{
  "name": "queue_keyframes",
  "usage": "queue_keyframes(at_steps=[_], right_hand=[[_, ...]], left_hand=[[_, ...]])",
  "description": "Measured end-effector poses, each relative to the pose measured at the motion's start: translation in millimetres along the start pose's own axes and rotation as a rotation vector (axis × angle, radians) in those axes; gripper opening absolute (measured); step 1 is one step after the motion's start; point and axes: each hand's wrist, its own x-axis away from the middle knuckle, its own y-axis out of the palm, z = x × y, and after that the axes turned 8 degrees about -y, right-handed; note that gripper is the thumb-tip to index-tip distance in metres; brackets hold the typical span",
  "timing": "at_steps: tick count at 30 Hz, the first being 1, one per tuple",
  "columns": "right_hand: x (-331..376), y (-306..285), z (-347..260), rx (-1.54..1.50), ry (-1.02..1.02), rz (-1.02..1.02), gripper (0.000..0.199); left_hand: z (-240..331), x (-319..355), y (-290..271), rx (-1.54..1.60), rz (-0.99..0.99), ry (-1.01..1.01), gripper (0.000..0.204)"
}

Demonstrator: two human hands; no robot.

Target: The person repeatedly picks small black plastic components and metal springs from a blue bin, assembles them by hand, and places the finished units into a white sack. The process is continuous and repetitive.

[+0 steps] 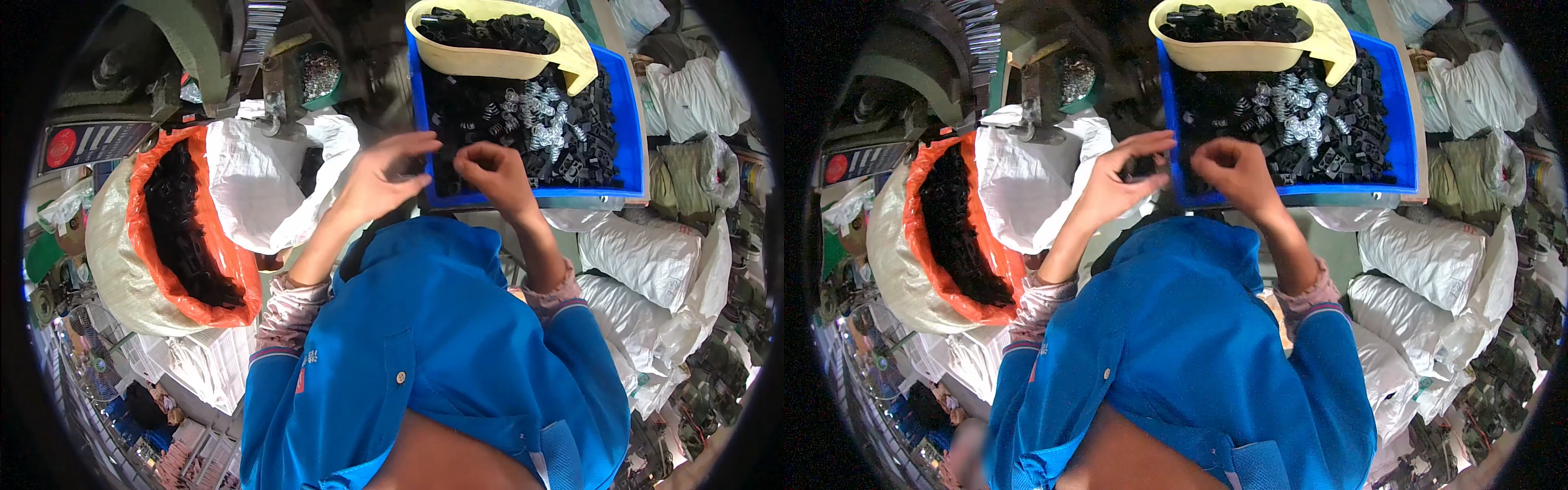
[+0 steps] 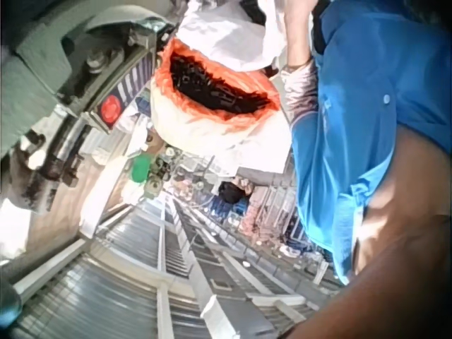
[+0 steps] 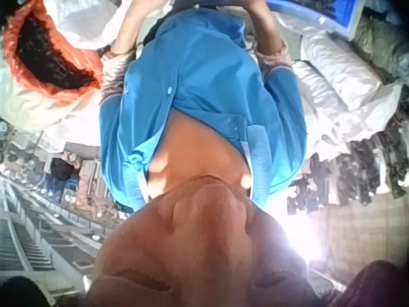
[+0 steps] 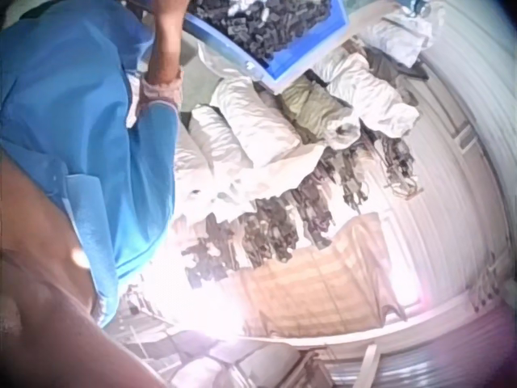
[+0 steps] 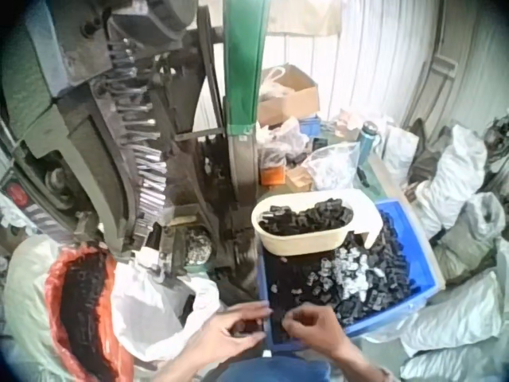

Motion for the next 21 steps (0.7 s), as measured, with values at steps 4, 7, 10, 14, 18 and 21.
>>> queue_keyframes(at_steps=[4, 7, 10, 14, 18, 21], right_hand=[[29.8, -13.0, 0.5, -0.495, 0.363, -0.214, 0.019], [29.7, -14.9, 3.3, -0.084, 0.255, -0.086, 0.018], [4.8, -28.0, 22.6, 0.934, -0.449, 0.189, 0.011], [-22.1, -39.1, 40.1, 1.364, -0.514, -0.117, 0.012], [-31.6, -46.5, 39.8, 1.465, -0.550, -0.268, 0.008], [-25.6, -44.0, 33.7, 1.281, -0.570, -0.088, 0.003]], left_hand=[[7.9, 8.8, 16.4, -0.183, -0.181, 0.086, 0.042], [4.8, 18.6, 22.5, -0.077, -0.084, -0.173, 0.034], [-5.9, 21.0, 27.0, 0.086, 0.054, -0.293, 0.035], [-5.3, 16.3, 24.5, 0.191, 0.075, -0.256, 0.031], [0.3, 10.6, 19.5, 0.292, 0.073, -0.283, 0.030], [-1.2, 10.6, 18.3, 0.304, 0.107, -0.310, 0.030]])
